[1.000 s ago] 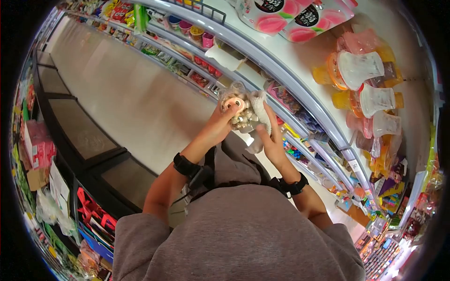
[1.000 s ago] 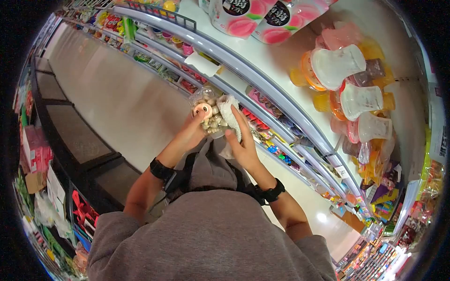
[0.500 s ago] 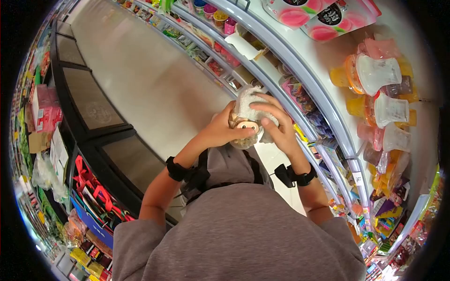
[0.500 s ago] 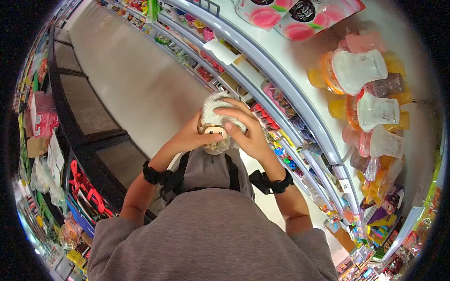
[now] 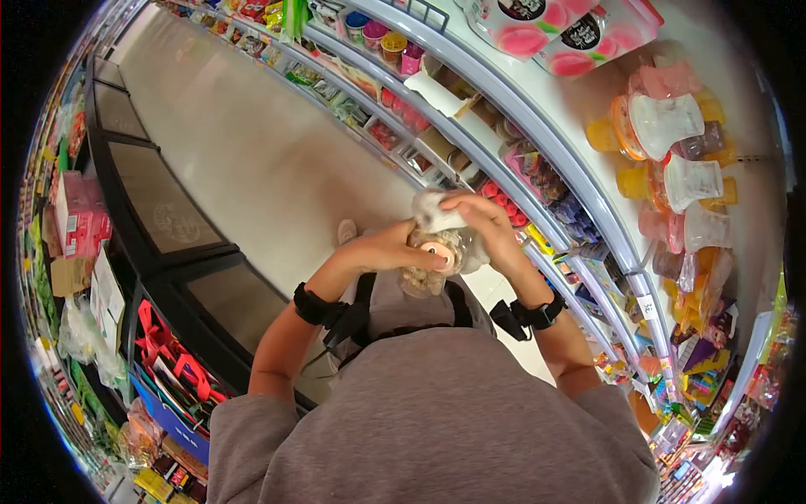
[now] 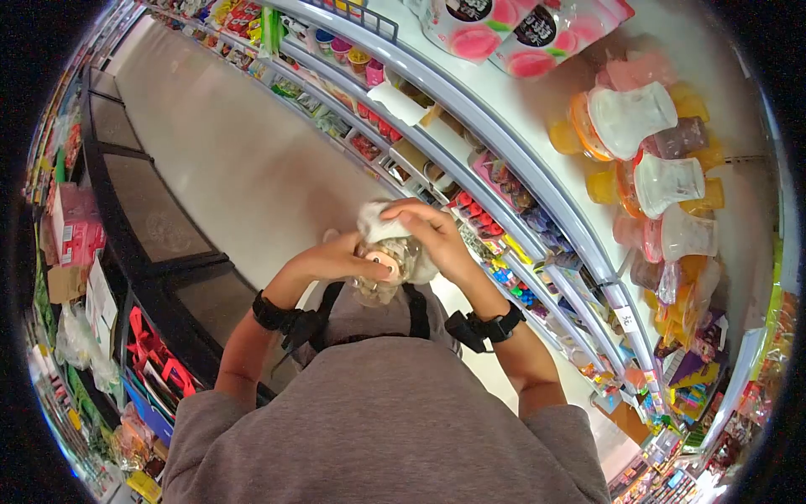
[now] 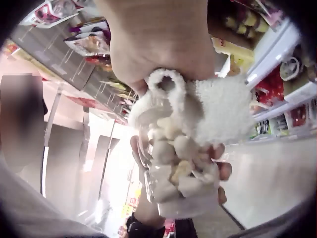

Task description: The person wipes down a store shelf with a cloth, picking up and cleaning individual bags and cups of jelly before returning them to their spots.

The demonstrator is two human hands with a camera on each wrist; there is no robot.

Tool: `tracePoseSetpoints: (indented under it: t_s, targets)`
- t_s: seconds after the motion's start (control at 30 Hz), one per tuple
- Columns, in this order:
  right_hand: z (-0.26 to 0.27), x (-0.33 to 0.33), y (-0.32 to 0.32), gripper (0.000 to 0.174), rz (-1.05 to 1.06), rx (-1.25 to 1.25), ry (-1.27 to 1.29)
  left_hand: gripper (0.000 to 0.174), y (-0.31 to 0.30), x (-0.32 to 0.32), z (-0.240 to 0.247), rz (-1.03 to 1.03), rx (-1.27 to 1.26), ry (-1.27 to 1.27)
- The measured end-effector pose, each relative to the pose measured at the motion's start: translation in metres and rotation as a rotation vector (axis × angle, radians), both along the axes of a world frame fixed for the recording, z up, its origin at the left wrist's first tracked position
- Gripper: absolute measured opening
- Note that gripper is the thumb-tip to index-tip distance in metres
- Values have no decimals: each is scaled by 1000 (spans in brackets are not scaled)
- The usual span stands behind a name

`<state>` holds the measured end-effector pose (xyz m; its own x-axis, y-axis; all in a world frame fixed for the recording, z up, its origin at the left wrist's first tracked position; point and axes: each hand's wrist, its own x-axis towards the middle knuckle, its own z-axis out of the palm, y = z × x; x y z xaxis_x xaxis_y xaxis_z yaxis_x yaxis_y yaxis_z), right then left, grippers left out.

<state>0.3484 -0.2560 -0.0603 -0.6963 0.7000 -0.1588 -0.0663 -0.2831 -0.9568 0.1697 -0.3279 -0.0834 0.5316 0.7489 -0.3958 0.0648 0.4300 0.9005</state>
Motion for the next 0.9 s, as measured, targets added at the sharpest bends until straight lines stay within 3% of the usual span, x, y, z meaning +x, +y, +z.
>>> tracePoseSetpoints:
  t_s: [0.1,0.13,0.2,0.27,0.37,0.4,0.47,0.53,0.57,0.63,0.67,0.73,0.8,0.9]
  targets:
    - [-5,-20,-12,25,-163,-88,24,68,-2,-21,-2,260,-133,-248]
    - [-6,-31,-15,26,-269,-185,38,68,-3,-31,-5,262,-126,-248]
    - [-13,-53,-14,29,-274,-159,24,68,-4,-54,-4,512,-145,-165]
    - [-6,-82,-17,32,-276,-290,44,64,-8,-79,4,583,-112,-129]
    - [-7,-120,-22,36,-215,-382,59,58,-4,-106,22,958,26,-237]
    - [-7,-131,-26,37,-167,-452,59,58,-1,-109,26,958,27,-243]
    - [-8,-151,-30,37,-155,-448,78,62,5,-113,29,1116,376,-106]
    - [-3,-165,-29,38,-118,-630,217,68,2,-119,21,1089,387,-47]
    - [5,-166,-26,39,-136,-817,97,72,0,-118,16,992,530,48]
    - [-6,-167,-24,39,-158,-877,136,81,0,-123,8,814,800,306]
    - [-15,-168,-23,39,-175,-937,180,81,1,-129,5,808,798,301]
    - [-30,-168,-26,39,-190,-905,178,80,5,-139,14,599,933,379]
    - [-42,-162,-31,39,-129,-988,274,78,9,-142,10,554,824,295]
    - [-46,-147,-38,35,-285,-834,104,74,17,-138,9,368,769,272]
